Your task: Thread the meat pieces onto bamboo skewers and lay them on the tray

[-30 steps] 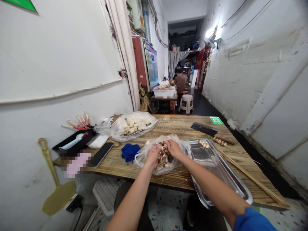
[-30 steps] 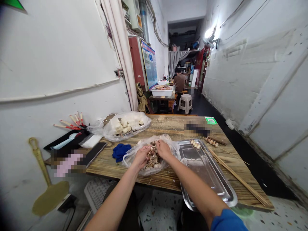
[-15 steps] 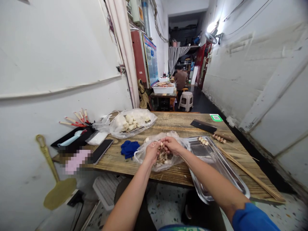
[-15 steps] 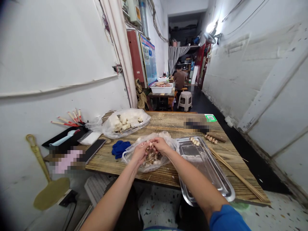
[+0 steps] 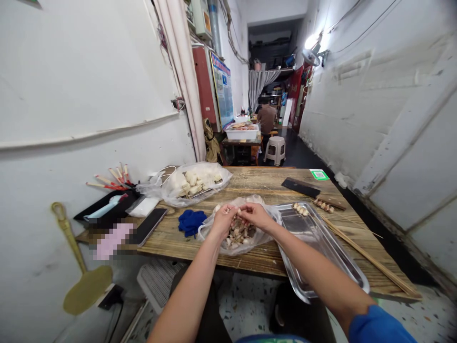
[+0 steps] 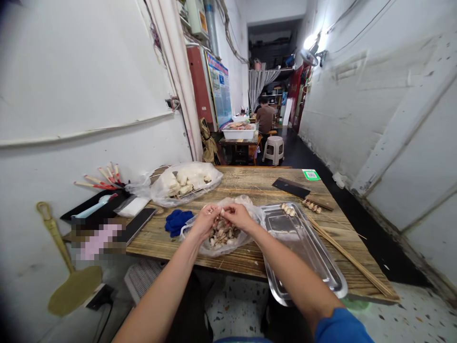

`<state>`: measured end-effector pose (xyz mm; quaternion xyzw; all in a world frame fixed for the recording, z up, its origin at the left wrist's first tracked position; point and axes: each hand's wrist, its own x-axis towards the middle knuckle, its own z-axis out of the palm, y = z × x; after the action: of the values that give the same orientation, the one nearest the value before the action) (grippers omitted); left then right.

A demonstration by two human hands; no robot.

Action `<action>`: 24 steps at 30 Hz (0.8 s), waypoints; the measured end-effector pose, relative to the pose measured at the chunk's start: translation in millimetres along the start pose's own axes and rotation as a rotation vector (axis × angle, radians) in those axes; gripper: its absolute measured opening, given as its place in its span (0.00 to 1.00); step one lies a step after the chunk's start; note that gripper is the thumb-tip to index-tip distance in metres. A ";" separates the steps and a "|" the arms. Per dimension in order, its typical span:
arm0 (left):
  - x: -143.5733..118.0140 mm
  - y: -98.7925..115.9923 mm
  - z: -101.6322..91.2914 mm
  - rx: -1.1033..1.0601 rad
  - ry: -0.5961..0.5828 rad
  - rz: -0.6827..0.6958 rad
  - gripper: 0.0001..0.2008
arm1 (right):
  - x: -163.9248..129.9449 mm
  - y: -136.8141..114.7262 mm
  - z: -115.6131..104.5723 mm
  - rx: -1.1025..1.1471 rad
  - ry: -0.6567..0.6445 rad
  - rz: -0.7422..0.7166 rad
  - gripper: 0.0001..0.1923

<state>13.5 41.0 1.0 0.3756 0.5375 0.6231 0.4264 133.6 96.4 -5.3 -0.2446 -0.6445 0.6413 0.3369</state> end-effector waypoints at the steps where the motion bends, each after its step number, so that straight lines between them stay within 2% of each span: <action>1: -0.6 -2.5 -0.2 0.011 -0.009 0.001 0.14 | -0.4 1.2 -0.3 0.002 -0.009 0.019 0.08; 5: -2.4 -8.8 -1.7 0.125 -0.042 0.020 0.14 | -3.0 6.7 -3.1 -0.003 -0.057 0.080 0.10; 9: -4.5 -8.4 -1.2 0.256 -0.037 0.057 0.12 | -5.7 9.7 -4.7 -0.056 -0.083 0.077 0.11; 15: -3.2 -7.7 2.6 0.297 0.008 0.060 0.12 | -4.4 10.0 1.3 -0.226 -0.043 0.070 0.06; 18: 0.6 -7.0 -3.7 0.455 0.037 0.090 0.14 | -1.5 10.5 -3.3 -0.353 -0.048 0.074 0.04; 21: 2.3 -7.1 -14.0 0.703 -0.020 0.098 0.11 | -0.2 11.9 -14.0 -0.517 -0.057 0.066 0.03; 24: -0.2 -9.1 -20.3 0.806 -0.109 0.069 0.09 | -0.6 12.0 -23.4 -0.674 -0.036 0.024 0.04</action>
<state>-4.1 34.2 -10.8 0.5629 0.7022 0.3557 0.2520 150.1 112.1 -18.4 -0.3384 -0.8233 0.4002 0.2178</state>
